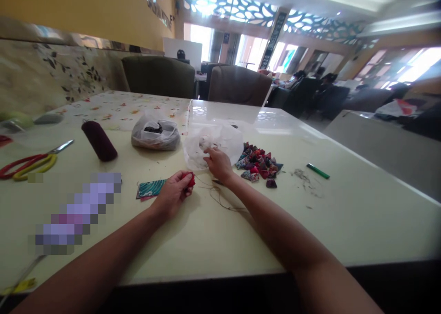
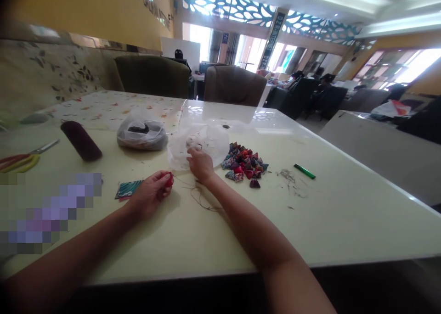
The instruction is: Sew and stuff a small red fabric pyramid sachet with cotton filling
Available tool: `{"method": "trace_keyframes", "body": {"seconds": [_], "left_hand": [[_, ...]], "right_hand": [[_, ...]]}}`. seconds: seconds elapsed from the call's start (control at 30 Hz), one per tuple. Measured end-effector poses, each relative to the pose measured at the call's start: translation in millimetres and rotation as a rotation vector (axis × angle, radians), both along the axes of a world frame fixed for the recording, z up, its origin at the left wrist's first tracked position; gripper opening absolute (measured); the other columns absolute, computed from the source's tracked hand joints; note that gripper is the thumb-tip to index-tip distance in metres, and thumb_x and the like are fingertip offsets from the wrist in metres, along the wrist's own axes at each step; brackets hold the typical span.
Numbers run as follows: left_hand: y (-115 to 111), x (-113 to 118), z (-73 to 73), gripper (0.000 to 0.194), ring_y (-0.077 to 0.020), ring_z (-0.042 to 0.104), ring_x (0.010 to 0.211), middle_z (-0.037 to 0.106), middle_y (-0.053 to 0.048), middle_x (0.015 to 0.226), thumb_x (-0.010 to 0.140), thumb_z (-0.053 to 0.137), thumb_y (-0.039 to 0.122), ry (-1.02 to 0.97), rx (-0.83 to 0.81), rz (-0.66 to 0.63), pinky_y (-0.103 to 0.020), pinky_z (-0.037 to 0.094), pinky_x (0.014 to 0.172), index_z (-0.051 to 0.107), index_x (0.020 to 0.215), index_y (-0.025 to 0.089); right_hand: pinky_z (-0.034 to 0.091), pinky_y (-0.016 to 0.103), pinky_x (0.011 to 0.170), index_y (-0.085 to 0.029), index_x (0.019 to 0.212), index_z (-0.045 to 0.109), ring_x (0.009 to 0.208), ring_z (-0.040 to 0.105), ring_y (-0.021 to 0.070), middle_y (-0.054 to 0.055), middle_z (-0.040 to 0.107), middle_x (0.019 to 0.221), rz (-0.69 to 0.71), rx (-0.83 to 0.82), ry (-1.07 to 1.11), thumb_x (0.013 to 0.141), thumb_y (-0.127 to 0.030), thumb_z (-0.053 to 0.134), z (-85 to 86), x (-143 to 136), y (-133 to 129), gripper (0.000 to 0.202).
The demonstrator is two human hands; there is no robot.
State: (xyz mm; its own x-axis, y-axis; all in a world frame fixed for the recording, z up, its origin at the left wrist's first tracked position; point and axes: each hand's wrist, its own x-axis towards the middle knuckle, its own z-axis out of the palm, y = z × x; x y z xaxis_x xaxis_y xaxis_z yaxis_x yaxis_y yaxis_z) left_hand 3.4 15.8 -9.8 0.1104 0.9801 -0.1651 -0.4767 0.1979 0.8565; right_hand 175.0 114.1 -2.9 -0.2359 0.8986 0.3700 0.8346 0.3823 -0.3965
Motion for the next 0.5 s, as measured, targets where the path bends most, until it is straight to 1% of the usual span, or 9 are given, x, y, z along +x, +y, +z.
{"method": "trace_keyframes", "body": {"seconds": [0.07,0.1,0.13,0.2,0.27,0.4,0.5], "left_hand": [[1,0,-0.8,0.043,-0.0052,0.047,0.054,0.057,0.002,0.067,0.059,0.092,0.036,-0.003,0.003,0.003,-0.015,0.037,0.048,0.063,0.082,0.014],[1,-1,-1.0,0.043,-0.0052,0.047,0.054,0.058,0.002,0.067,0.059,0.092,0.036,-0.002,0.006,0.005,-0.015,0.037,0.048,0.064,0.082,0.014],[1,-1,-1.0,0.043,-0.0052,0.047,0.054,0.057,0.002,0.067,0.059,0.092,0.036,0.000,0.009,0.007,-0.015,0.037,0.048,0.064,0.082,0.014],[2,-1,-0.6,0.043,-0.0053,0.047,0.054,0.057,0.002,0.067,0.059,0.091,0.036,0.005,0.015,0.011,-0.015,0.037,0.048,0.064,0.083,0.014],[2,-2,0.1,0.043,-0.0055,0.047,0.054,0.057,0.002,0.067,0.060,0.091,0.036,0.012,0.022,0.010,-0.015,0.037,0.048,0.064,0.083,0.013],[2,-2,0.0,0.042,-0.0055,0.046,0.055,0.055,0.002,0.067,0.063,0.090,0.040,0.059,0.049,0.011,-0.015,0.036,0.048,0.062,0.081,0.014],[3,-3,-2.3,0.044,-0.0055,0.044,0.054,0.053,0.002,0.065,0.068,0.086,0.048,0.127,0.079,0.032,-0.015,0.035,0.047,0.060,0.078,0.014]], "right_hand": [[0.045,0.031,0.083,-0.020,0.124,0.066,0.096,0.063,0.0236,0.011,0.068,0.113,-0.008,-0.016,0.026,0.090,-0.020,0.060,-6.4,-4,5,0.034],[0.045,0.031,0.083,-0.019,0.122,0.067,0.094,0.062,0.0232,0.011,0.068,0.110,-0.012,-0.020,0.044,0.089,-0.019,0.061,-8.9,-5,8,0.033],[0.045,0.031,0.083,-0.019,0.115,0.070,0.092,0.062,0.0225,0.010,0.069,0.106,-0.012,-0.023,0.065,0.088,-0.018,0.060,-10.6,-6,12,0.029],[0.044,0.029,0.083,-0.016,0.097,0.072,0.087,0.061,0.0203,0.009,0.068,0.096,0.002,-0.017,0.118,0.088,-0.016,0.058,-12.4,-6,19,0.017],[0.044,0.028,0.083,-0.014,0.085,0.070,0.084,0.060,0.0181,0.008,0.066,0.089,0.019,0.006,0.184,0.088,-0.016,0.056,-12.6,-4,22,0.015],[0.043,0.027,0.080,-0.015,0.078,0.064,0.079,0.056,0.0157,0.006,0.060,0.084,0.028,0.056,0.322,0.085,-0.017,0.053,-11.1,5,20,0.013],[0.042,0.028,0.079,-0.017,0.070,0.057,0.077,0.053,0.0157,0.004,0.056,0.081,0.046,0.079,0.413,0.081,-0.017,0.053,-9.9,9,21,0.011]]}}
